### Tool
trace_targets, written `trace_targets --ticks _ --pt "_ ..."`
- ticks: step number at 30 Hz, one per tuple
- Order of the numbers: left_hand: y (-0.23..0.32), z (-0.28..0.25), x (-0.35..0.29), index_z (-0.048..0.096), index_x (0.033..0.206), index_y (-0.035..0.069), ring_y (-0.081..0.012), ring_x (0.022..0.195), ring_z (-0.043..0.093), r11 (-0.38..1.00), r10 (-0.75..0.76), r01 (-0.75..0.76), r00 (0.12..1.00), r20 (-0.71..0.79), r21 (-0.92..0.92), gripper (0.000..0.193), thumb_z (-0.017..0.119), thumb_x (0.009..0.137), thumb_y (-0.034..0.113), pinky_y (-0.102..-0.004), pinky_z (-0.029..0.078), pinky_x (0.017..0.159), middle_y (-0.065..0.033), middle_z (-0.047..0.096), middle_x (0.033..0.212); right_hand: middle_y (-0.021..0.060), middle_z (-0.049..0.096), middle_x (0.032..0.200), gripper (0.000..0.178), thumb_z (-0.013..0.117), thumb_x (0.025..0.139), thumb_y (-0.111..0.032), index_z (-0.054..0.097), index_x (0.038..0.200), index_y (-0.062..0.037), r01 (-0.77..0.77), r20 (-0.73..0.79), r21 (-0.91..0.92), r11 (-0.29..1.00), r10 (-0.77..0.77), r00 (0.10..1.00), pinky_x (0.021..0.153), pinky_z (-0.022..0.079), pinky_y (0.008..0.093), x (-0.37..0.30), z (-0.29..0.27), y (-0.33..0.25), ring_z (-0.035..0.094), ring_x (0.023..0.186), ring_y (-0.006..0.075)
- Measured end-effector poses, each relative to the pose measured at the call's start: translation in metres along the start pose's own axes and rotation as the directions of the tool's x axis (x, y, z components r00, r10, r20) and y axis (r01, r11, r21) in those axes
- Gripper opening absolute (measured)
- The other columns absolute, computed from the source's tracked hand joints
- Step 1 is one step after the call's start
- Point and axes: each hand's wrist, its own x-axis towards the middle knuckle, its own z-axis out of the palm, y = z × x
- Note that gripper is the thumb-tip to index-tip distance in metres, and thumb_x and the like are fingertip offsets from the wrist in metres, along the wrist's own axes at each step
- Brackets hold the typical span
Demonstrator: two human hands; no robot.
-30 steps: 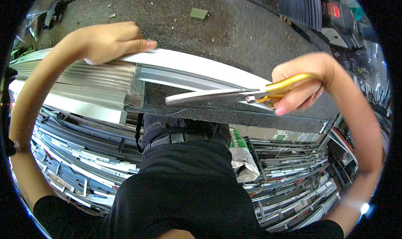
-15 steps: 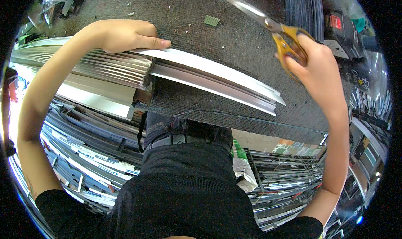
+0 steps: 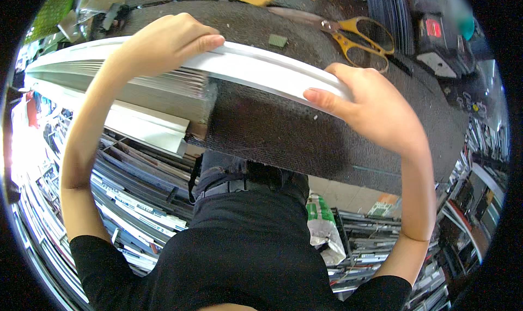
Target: The person assembles aluminum window frame profiles by inserting small metal clips into the profile ends and trimming excess material with scissors. They handle several long profiles, aligning and cutting them on a workbench in a workshop setting.
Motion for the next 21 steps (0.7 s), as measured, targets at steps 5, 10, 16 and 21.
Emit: trace_targets --ticks 5,10,16,21 --pt "-0.004 0.009 -0.026 0.066 0.106 0.009 -0.0376 0.093 0.069 0.997 0.024 -0.047 0.940 -0.340 -0.060 0.026 0.053 0.105 0.031 -0.0465 0.054 0.081 -0.0134 0.072 0.094 0.0074 0.068 0.079 0.053 0.081 0.086 -0.047 0.071 0.097 0.0039 0.016 0.204 0.303 0.953 -0.081 0.976 0.068 0.050 0.0330 0.025 -0.008 0.017 0.061 0.075 0.0129" --pt "-0.021 0.037 -0.132 0.060 0.136 0.007 -0.0357 0.137 0.050 0.688 -0.536 0.635 0.121 -0.835 -0.350 0.037 0.056 0.104 0.024 -0.0503 0.030 0.118 -0.0177 0.059 0.142 0.0084 0.069 0.083 0.052 0.085 0.083 -0.040 0.071 0.101 0.0065 0.044 0.096 0.313 0.949 -0.077 0.992 0.075 0.051 0.0327 0.033 0.008 0.006 0.062 0.080 0.0143" --pt "-0.044 0.099 -0.173 0.053 0.149 0.006 -0.0414 0.155 0.020 0.269 -0.849 0.752 -0.109 -0.516 -0.602 0.057 0.051 0.106 0.043 -0.0579 0.012 0.126 -0.0202 0.032 0.165 0.0134 0.072 0.084 0.059 0.083 0.085 -0.048 0.071 0.103 0.0068 0.065 0.112 0.292 0.954 -0.102 0.989 0.074 0.053 0.0363 0.076 0.016 -0.035 0.066 0.078 0.0173" --pt "-0.046 0.106 -0.167 0.060 0.141 0.009 -0.0416 0.154 0.021 0.329 -0.798 0.703 -0.150 -0.583 -0.631 0.051 0.067 0.096 0.032 -0.0595 0.012 0.126 -0.0183 0.037 0.161 0.0147 0.070 0.077 0.055 0.080 0.087 -0.047 0.070 0.093 0.0068 0.168 0.107 0.194 0.966 -0.191 0.976 0.068 0.052 0.0371 0.109 0.022 -0.072 0.067 0.072 0.0177"
